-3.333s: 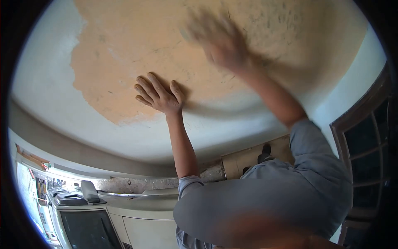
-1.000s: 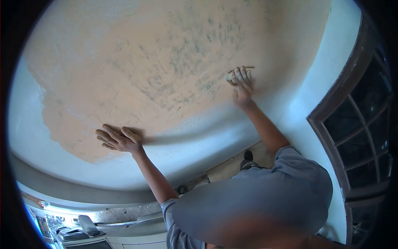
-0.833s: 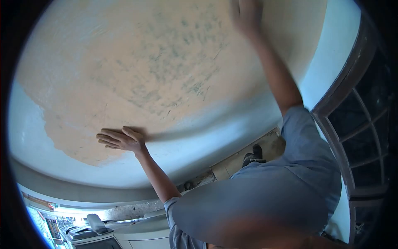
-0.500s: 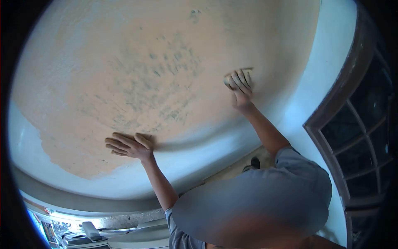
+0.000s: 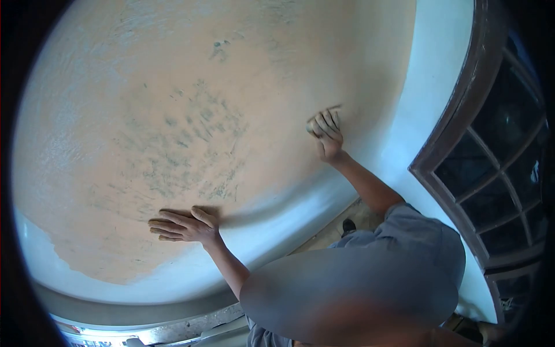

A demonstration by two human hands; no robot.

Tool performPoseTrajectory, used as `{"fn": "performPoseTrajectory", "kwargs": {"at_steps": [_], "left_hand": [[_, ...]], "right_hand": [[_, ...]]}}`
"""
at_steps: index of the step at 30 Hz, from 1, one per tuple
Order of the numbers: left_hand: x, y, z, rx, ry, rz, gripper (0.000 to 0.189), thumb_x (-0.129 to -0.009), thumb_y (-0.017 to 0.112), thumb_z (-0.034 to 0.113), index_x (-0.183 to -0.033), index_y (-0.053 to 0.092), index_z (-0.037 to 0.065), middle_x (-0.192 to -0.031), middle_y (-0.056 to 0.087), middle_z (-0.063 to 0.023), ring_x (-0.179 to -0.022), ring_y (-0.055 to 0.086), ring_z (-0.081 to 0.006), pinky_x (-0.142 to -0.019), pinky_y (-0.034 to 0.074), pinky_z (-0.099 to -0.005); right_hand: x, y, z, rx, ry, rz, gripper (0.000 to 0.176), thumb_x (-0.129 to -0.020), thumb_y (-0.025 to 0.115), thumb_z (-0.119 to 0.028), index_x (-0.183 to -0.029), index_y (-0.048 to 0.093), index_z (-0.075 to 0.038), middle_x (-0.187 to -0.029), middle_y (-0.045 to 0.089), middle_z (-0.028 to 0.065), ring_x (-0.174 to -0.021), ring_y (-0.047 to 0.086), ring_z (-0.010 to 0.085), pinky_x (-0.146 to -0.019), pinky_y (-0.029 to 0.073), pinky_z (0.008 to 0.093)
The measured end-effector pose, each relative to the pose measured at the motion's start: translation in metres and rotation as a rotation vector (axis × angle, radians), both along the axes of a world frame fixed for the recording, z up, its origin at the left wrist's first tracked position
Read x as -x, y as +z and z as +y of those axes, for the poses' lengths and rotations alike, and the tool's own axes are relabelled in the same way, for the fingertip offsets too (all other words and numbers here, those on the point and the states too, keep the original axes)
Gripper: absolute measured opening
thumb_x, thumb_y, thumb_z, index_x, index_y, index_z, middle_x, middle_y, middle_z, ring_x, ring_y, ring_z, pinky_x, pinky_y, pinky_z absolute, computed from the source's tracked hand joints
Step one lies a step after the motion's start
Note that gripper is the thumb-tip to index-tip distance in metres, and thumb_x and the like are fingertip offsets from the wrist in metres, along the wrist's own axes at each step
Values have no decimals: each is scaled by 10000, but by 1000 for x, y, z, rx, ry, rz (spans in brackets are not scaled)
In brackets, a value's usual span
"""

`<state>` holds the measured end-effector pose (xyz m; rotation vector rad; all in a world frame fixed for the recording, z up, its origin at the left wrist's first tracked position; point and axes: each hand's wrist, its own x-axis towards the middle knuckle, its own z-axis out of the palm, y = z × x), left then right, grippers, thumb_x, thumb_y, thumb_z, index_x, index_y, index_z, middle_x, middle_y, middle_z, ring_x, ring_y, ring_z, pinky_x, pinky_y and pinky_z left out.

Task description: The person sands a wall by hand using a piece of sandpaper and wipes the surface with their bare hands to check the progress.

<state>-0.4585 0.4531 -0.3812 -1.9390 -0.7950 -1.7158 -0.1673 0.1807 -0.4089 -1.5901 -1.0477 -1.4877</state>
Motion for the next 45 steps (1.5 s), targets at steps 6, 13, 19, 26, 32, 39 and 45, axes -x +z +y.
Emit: {"fn": "performPoseTrajectory", "kwargs": {"at_steps": [6, 13, 19, 26, 32, 39, 45], "left_hand": [[-12, 1, -5, -38, -18, 6, 693, -979, 206, 478, -1480, 200, -1, -1538, 96, -259, -1433, 80, -405, -1143, 5, -499], [-30, -22, -17, -11, -44, -49, 692, -977, 216, 490, -1480, 218, 14, -1538, 105, -256, -1441, 82, -372, -1146, -12, -482], [-41, -9, -19, -101, 14, 61, 693, -967, 224, 520, -1491, 221, 67, -1550, 86, -229, -1432, 80, -410, -1138, -18, -513], [-111, 96, -84, 67, 37, -118, 718, -948, 195, 561, -1512, 108, 126, -1560, 40, -192, -1431, 48, -402, -1132, -44, -558], [-244, 5, -250, -25, -481, 1307, 566, -918, 493, 337, -1391, 365, 52, -1359, 455, -201, -1301, 363, -361, -1071, 166, -615], [-198, 34, -238, 408, -1902, 863, 568, -859, 633, 420, -1286, 555, 55, -1226, 611, -164, -1154, 568, -333, -968, 425, -484], [-196, 56, -196, 579, -2607, -91, 699, -946, 406, 537, -1442, 322, 51, -1350, 499, -201, -1216, 496, -419, -1053, 322, -585]], "right_hand": [[-67, 200, -20, 79, -112, 254, 393, -886, 493, -177, -1265, 580, -125, -1301, 545, 169, -1231, 475, 387, -1071, 321, 499], [-13, 67, -32, -108, -32, 9, 336, -926, 432, -132, -1189, 639, -129, -1287, 569, 154, -1283, 443, 385, -1102, 266, 527], [21, -49, -104, 9, 131, 505, 249, -918, 493, -96, -1097, 659, -47, -1145, 644, 173, -1132, 584, 314, -978, 437, 381], [-16, -10, -172, -505, 110, 860, 318, -942, 581, -162, -1185, 608, 41, -898, 647, 3, -790, 528, 56, -741, 435, 212], [-49, -41, -177, -687, 444, 1039, 282, -924, 622, -145, -1153, 630, 20, -902, 591, -25, -800, 504, 41, -712, 409, 203], [-71, -31, -224, -930, 894, 1217, 243, -927, 571, -76, -1150, 587, 19, -1069, 632, 89, -973, 614, 163, -882, 480, 347], [-74, -29, -230, -833, 1091, 1154, 220, -916, 566, -47, -1127, 586, 12, -1069, 635, 100, -995, 608, 175, -897, 475, 362]]}}
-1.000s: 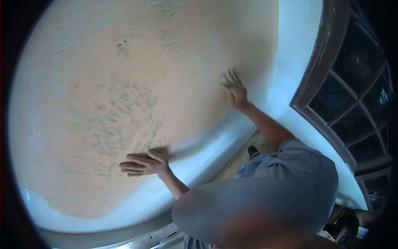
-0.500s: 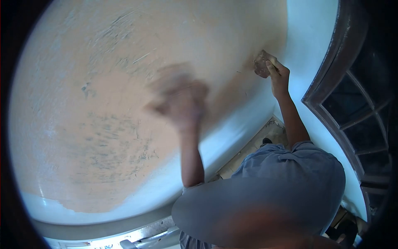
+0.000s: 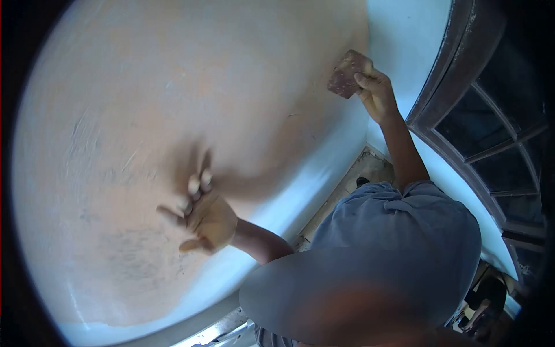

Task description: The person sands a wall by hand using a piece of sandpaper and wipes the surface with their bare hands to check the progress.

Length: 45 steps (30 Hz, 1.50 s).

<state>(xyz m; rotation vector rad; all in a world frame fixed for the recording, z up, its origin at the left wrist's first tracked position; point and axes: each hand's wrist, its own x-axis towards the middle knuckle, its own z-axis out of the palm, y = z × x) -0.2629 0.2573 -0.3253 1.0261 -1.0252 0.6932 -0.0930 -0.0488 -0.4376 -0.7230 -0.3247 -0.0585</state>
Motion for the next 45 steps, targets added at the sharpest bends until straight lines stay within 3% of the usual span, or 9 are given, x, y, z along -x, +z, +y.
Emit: {"fn": "performPoseTrajectory", "kwargs": {"at_steps": [12, 15, 19, 23, 28, 34, 38, 44, 45], "left_hand": [[6, -56, 35, -240, 1104, -177, 539, -997, 409, 279, -1300, 388, -167, -1152, 553, -366, -1002, 631, -397, -920, 507, -484], [14, -46, 16, -266, 959, -156, 588, -968, 486, 311, -1365, 349, -100, -1259, 498, -343, -1090, 586, -413, -894, 504, -538], [35, -46, 3, 254, 291, -125, 808, -914, 388, 622, -1519, 49, 206, -1544, 93, -228, -1385, 224, -439, -1053, 292, -616], [64, -44, 11, 311, 399, -41, 810, -906, 334, 661, -1494, -103, 317, -1557, -107, -176, -1419, 94, -431, -1076, 199, -652], [96, -70, 34, 190, 1068, 65, 759, -959, 410, 473, -1503, 46, 88, -1500, 201, -263, -1303, 375, -437, -1012, 376, -583], [156, -152, 57, -473, 1015, 930, 427, -968, 473, 280, -1195, 567, -70, -1150, 620, -221, -1114, 566, -301, -979, 397, -367], [201, -301, 85, -1029, 975, 1445, 505, -941, 488, 393, -1262, 541, 7, -1213, 570, -254, -1190, 506, -386, -1009, 396, -421], [305, -613, 116, -863, 925, 1826, 435, -927, 440, 377, -1122, 634, 40, -1201, 574, -250, -1125, 547, -391, -910, 458, -456], [303, -631, 113, -837, 926, 1821, 435, -927, 440, 377, -1122, 634, 40, -1201, 574, -250, -1125, 547, -391, -910, 458, -456]], "right_hand": [[11, 10, 12, 41, -241, -95, 237, -956, 538, -115, -1097, 607, 62, -1027, 633, 78, -971, 600, 150, -893, 477, 327], [29, 6, 22, 798, -751, -172, 258, -941, 563, -120, -1120, 624, 56, -1007, 664, 130, -909, 622, 151, -829, 493, 294], [42, -3, 58, 707, -724, -446, 204, -902, 614, -73, -1056, 658, 53, -1027, 678, 166, -927, 639, 169, -840, 491, 282], [47, -22, 67, 799, -756, -477, 230, -898, 598, -51, -1104, 653, 36, -1147, 641, 202, -1051, 638, 269, -871, 512, 318], [41, -41, 90, 957, -906, -823, 293, -925, 529, -91, -1189, 623, -2, -1261, 569, 219, -1207, 528, 353, -991, 443, 419], [-29, 23, 128, 784, -1283, -1033, 328, -903, 521, -193, -1158, 640, -24, -1206, 606, 195, -1171, 553, 364, -946, 462, 418], [-26, 210, 112, 954, -1091, -498, 354, -944, 494, -293, -1096, 653, -16, -1025, 680, 168, -835, 671, 326, -730, 510, 398], [-1, 167, 160, 809, -1219, -883, 381, -940, 453, -311, -1118, 642, -33, -1081, 631, 227, -957, 624, 373, -787, 491, 441], [3, 114, 171, 782, -1153, -970, 431, -959, 407, -312, -1230, 584, -28, -1305, 533, 214, -1204, 507, 399, -1002, 394, 457]]}}
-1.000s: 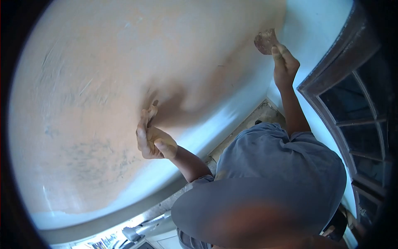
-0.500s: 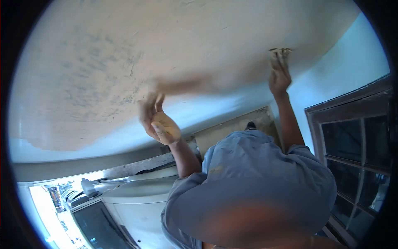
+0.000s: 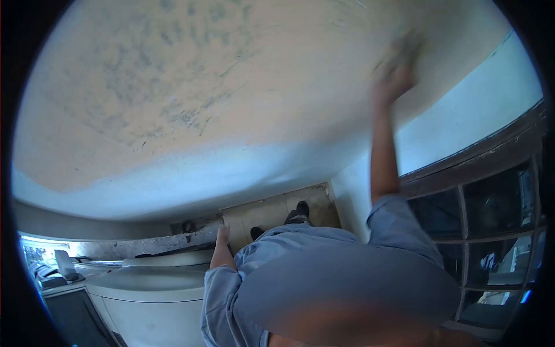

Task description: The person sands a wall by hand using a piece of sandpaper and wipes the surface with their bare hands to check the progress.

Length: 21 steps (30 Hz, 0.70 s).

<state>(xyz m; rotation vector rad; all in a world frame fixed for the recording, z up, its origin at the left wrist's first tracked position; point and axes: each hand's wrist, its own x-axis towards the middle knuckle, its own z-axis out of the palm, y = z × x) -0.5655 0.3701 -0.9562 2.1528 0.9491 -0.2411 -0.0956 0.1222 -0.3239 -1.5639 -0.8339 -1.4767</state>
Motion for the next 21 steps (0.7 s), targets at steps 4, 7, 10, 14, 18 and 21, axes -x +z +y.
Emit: {"fn": "performPoseTrajectory", "kwargs": {"at_steps": [4, 7, 10, 14, 18, 21], "left_hand": [[89, -55, -56, 291, 7, -105, 391, -912, 469, 368, -1160, 582, 87, -934, 588, -101, -849, 573, -292, -728, 454, -526], [100, -34, -62, 574, 339, -4, 361, -910, 481, 362, -1139, 579, 100, -879, 600, -46, -765, 573, -229, -656, 452, -499], [105, -15, -43, 716, 735, 115, 312, -910, 492, 354, -1064, 593, 102, -895, 620, -8, -743, 559, -154, -609, 441, -398], [96, 2, -49, 490, 668, 188, 350, -934, 452, 373, -1013, 637, 87, -900, 663, -65, -742, 609, -185, -617, 477, -400], [79, -57, -46, -215, -486, 256, 450, -961, 371, 375, -1007, 673, 45, -984, 687, -169, -878, 674, -294, -724, 512, -476], [56, -54, -61, 24, -81, 212, 462, -961, 353, 386, -1066, 663, 59, -1079, 654, -194, -985, 637, -367, -849, 479, -502]], "right_hand": [[32, -94, 35, 213, 4, -169, 494, -960, 394, -310, -1350, 482, -21, -1419, 417, 228, -1349, 345, 406, -1102, 223, 540], [37, 14, 44, 112, -79, -231, 425, -960, 411, -256, -1300, 544, -39, -1341, 515, 201, -1291, 413, 433, -1073, 276, 525], [48, 143, 38, 63, 84, 8, 411, -940, 431, -217, -1292, 545, -40, -1294, 550, 201, -1228, 447, 477, -1054, 314, 493], [51, 104, 56, 26, 5, 45, 401, -921, 421, -194, -1249, 578, -24, -1301, 542, 214, -1254, 437, 463, -1066, 294, 509], [89, -37, 89, 198, 9, -102, 402, -898, 436, -176, -1237, 595, -28, -1309, 533, 228, -1283, 422, 443, -1100, 211, 539], [90, 40, 81, 281, -2, -268, 391, -921, 425, -219, -1216, 591, -23, -1307, 517, 245, -1256, 437, 442, -1048, 270, 574]]}}
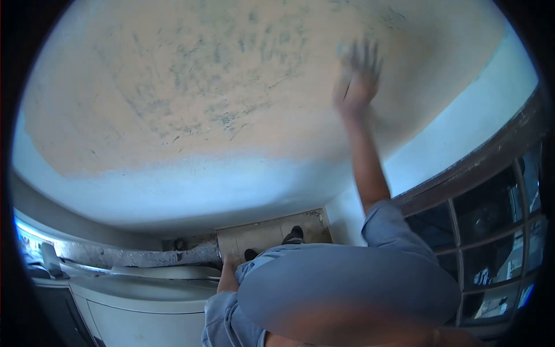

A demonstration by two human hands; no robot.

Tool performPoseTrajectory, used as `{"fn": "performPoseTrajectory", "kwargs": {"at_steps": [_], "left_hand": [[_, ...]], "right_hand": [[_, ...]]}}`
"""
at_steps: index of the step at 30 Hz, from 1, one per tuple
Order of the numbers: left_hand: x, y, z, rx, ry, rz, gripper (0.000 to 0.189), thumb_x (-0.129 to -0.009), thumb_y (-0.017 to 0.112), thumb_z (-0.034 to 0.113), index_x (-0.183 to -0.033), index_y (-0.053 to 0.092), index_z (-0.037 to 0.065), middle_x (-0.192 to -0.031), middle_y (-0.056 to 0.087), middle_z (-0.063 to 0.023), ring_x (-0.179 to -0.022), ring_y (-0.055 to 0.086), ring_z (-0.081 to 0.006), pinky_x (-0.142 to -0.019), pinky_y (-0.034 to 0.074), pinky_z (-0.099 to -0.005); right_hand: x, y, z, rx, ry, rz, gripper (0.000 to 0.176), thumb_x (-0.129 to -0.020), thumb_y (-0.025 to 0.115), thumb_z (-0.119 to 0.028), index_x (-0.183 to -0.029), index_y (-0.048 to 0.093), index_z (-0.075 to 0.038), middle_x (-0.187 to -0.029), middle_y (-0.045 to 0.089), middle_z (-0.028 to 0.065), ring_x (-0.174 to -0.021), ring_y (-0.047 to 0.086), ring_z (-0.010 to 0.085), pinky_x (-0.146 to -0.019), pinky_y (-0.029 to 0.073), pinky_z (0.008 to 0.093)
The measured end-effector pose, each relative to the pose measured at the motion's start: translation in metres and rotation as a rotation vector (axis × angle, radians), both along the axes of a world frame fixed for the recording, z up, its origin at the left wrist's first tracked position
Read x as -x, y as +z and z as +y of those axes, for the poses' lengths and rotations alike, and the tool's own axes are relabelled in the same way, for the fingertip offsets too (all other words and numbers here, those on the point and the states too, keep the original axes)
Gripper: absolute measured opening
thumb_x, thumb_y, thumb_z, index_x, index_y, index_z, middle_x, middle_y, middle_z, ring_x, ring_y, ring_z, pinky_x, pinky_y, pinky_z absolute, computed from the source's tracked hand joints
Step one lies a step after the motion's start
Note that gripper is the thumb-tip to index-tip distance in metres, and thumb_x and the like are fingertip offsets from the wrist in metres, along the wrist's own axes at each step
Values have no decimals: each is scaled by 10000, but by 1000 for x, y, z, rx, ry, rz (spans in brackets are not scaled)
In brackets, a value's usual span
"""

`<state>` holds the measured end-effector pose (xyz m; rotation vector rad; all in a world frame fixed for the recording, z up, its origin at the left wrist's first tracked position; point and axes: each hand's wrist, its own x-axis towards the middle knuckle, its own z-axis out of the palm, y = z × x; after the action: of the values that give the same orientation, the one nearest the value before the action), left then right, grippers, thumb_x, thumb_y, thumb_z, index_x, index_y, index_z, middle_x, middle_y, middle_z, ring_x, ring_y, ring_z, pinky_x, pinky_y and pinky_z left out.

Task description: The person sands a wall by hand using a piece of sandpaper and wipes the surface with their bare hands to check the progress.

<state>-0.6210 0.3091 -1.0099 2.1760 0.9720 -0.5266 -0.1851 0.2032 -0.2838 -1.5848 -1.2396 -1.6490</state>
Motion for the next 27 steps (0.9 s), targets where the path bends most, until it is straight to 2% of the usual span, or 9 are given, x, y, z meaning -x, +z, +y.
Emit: {"fn": "performPoseTrajectory", "kwargs": {"at_steps": [2, 4, 7, 10, 12, 15, 17, 19, 27], "left_hand": [[0, 7, -1, -41, -121, -67, 482, -956, 350, 399, -1059, 663, 48, -1087, 645, -210, -1010, 617, -390, -881, 464, -506], [-4, 15, -4, 14, -19, -141, 503, -944, 358, 420, -1062, 664, 39, -1086, 632, -245, -1042, 595, -404, -945, 439, -486], [-7, 8, -2, -75, -104, -28, 498, -943, 360, 425, -1069, 674, 59, -1075, 642, -232, -1020, 609, -399, -920, 456, -484], [-9, -13, -9, 152, 193, -213, 518, -948, 362, 454, -1080, 675, 64, -1069, 651, -216, -973, 630, -397, -876, 479, -477], [-13, -16, -22, 230, 310, -250, 497, -948, 369, 434, -1054, 676, 58, -1042, 660, -209, -957, 637, -389, -853, 490, -476], [15, -8, -30, 366, 473, -259, 458, -949, 385, 394, -1003, 679, 46, -989, 678, -195, -925, 651, -375, -809, 512, -473], [21, 0, -26, -39, -66, -159, 427, -951, 377, 373, -1064, 650, 65, -992, 677, -196, -945, 647, -380, -813, 515, -477], [25, -2, -23, -50, -151, -103, 436, -947, 381, 386, -1106, 625, 63, -998, 673, -204, -947, 644, -389, -815, 517, -475], [1, 43, -41, -25, -70, -23, 526, -953, 348, 426, -1082, 627, -1, -1058, 646, -238, -999, 612, -431, -875, 494, -488]], "right_hand": [[-15, 83, 1, -84, 115, 172, 306, -909, 467, -226, -1067, 632, -21, -1101, 606, 239, -1084, 534, 443, -927, 346, 588], [2, 161, 12, -211, 80, -78, 384, -965, 426, -190, -1271, 552, 4, -1361, 501, 178, -1321, 403, 340, -1140, 222, 428], [0, 80, 24, -138, -123, 257, 274, -901, 499, -248, -998, 608, -16, -972, 608, 230, -956, 540, 445, -820, 352, 594], [28, -84, 20, 34, -18, 179, 445, -860, 472, -156, -1271, 550, -6, -1284, 551, 226, -1306, 419, 379, -1119, 206, 539], [8, -157, 7, 59, 137, 41, 375, -863, 486, -162, -1182, 615, -14, -1182, 613, 227, -1210, 512, 389, -1065, 289, 548], [-5, -66, -24, 125, 330, 43, 315, -887, 470, -160, -1086, 657, -2, -1094, 649, 219, -1066, 599, 384, -966, 404, 509], [-33, -18, -59, 72, 61, 98, 292, -900, 476, -172, -1036, 656, 13, -1055, 653, 225, -950, 629, 386, -857, 468, 468], [9, 45, -61, -174, 91, 92, 286, -907, 484, -159, -1041, 641, 39, -1058, 650, 232, -954, 632, 393, -846, 488, 430], [-11, -98, -18, -124, 43, 214, 412, -916, 477, -138, -1301, 523, 2, -1370, 477, 216, -1307, 386, 432, -1089, 264, 525]]}}
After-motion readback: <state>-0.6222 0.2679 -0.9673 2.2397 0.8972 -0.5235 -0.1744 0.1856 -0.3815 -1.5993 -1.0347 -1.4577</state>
